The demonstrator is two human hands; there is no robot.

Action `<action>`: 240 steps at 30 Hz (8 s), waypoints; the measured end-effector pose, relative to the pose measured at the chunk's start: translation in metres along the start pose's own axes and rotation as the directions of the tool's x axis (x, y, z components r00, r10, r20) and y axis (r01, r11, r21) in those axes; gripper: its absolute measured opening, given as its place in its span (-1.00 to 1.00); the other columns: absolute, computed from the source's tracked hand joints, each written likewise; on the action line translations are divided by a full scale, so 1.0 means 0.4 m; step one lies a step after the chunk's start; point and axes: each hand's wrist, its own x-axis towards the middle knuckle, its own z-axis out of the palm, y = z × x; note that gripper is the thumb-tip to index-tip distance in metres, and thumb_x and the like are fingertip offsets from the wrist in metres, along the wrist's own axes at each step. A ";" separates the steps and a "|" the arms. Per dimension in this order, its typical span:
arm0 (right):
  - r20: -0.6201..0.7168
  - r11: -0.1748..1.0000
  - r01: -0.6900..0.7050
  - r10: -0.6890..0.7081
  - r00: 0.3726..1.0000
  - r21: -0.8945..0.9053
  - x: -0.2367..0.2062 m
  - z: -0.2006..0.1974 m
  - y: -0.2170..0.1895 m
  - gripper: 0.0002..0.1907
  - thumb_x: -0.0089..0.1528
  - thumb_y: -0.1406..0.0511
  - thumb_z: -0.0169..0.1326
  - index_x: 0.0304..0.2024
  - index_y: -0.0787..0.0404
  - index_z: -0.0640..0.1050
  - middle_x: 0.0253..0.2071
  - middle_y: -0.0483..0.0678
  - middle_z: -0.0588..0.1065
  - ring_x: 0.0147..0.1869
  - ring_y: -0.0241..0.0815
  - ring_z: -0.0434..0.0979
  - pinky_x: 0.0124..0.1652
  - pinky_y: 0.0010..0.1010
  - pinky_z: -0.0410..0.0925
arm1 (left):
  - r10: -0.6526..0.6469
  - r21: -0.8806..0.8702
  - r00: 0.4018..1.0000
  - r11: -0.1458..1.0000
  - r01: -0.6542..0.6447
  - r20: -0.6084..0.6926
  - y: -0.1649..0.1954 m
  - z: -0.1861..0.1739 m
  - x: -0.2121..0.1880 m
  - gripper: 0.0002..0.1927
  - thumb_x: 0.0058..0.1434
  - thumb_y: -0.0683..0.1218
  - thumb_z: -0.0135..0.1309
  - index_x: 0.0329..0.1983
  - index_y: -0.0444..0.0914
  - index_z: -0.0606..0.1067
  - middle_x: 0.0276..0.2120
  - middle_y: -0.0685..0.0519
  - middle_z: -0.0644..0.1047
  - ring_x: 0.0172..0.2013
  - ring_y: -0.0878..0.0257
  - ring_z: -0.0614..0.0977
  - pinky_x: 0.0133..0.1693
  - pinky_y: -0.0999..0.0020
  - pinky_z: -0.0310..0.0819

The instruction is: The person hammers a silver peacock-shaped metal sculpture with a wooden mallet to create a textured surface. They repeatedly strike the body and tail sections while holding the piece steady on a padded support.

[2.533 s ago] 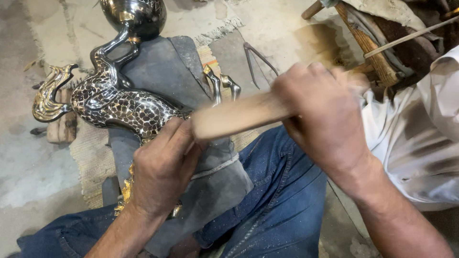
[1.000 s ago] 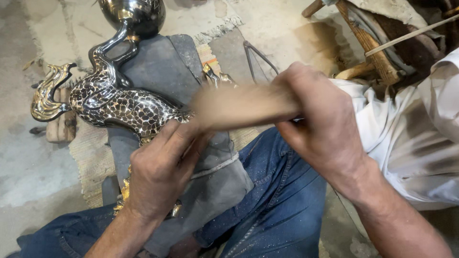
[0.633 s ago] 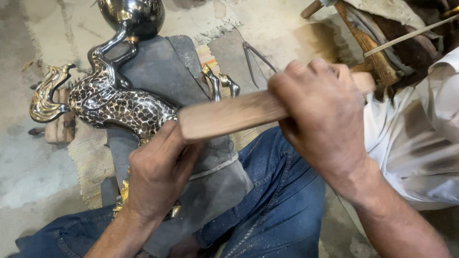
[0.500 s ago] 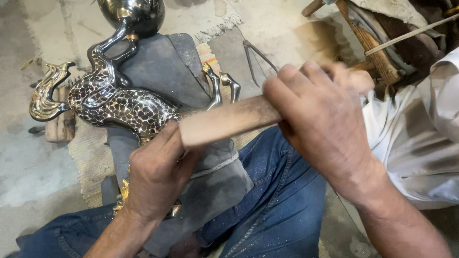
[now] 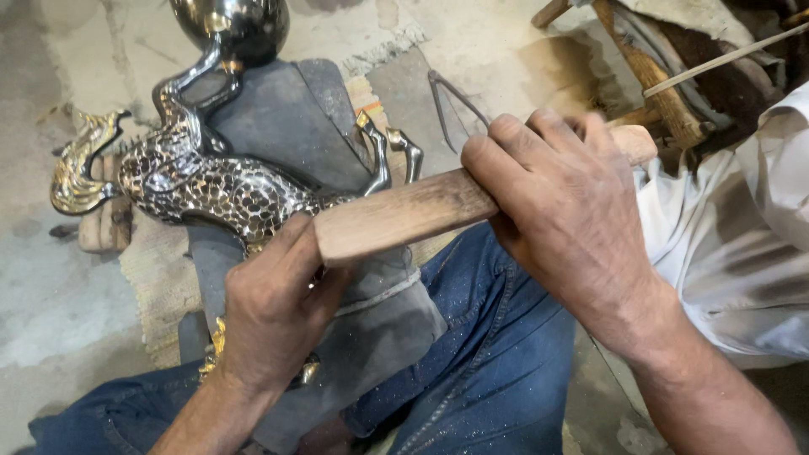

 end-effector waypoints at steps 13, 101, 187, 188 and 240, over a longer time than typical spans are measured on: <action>0.093 0.995 -0.076 0.081 0.992 -0.060 0.021 -0.010 -0.013 -0.69 0.15 0.39 0.25 -0.07 0.21 0.48 -0.25 -0.05 0.52 -0.19 -0.10 0.50 -0.16 -0.20 0.27 | -0.007 -0.045 1.000 0.999 0.006 -0.013 -0.009 0.018 0.004 -0.65 0.29 -0.14 0.24 0.11 -0.23 0.48 -0.07 -0.05 0.65 -0.24 0.18 0.74 -0.24 0.33 0.71; 0.167 0.992 -0.119 0.110 0.980 0.046 0.005 0.014 0.003 -0.74 0.21 0.39 0.26 -0.13 0.19 0.45 -0.32 -0.05 0.54 -0.27 -0.18 0.54 -0.29 -0.27 0.43 | -0.027 -0.017 0.999 0.999 0.028 0.038 0.009 -0.008 0.012 -0.72 0.33 -0.07 0.18 0.07 -0.22 0.52 -0.21 0.00 0.61 -0.36 0.16 0.70 -0.33 0.27 0.68; 0.151 0.608 -0.413 0.434 0.888 0.678 -0.051 0.076 -0.031 -0.72 0.32 0.38 0.17 -0.01 0.28 0.37 -0.21 -0.01 0.51 -0.20 -0.18 0.63 -0.29 -0.41 0.54 | 0.010 -0.051 0.982 0.999 -0.001 0.186 0.016 -0.056 0.031 -0.66 0.29 -0.12 0.15 0.15 -0.17 0.50 -0.23 0.00 0.58 -0.37 0.10 0.70 -0.38 0.25 0.66; 0.132 0.633 -0.394 0.420 0.898 0.667 -0.049 0.075 -0.032 -0.71 0.31 0.38 0.17 0.00 0.30 0.37 -0.20 0.01 0.52 -0.17 -0.16 0.63 -0.25 -0.39 0.54 | 0.017 -0.056 0.982 0.998 -0.006 0.186 0.017 -0.057 0.032 -0.66 0.30 -0.13 0.15 0.15 -0.18 0.50 -0.23 -0.01 0.58 -0.36 0.10 0.70 -0.38 0.26 0.67; 0.111 0.758 -0.356 0.357 0.928 0.546 -0.060 0.065 -0.034 -0.73 0.20 0.45 0.20 -0.09 0.34 0.44 -0.28 0.07 0.51 -0.22 -0.13 0.58 -0.25 -0.31 0.41 | 0.017 -0.053 0.979 0.999 -0.007 0.205 0.024 -0.055 0.020 -0.69 0.27 -0.09 0.16 0.09 -0.15 0.52 -0.23 0.04 0.62 -0.38 0.14 0.72 -0.44 0.28 0.66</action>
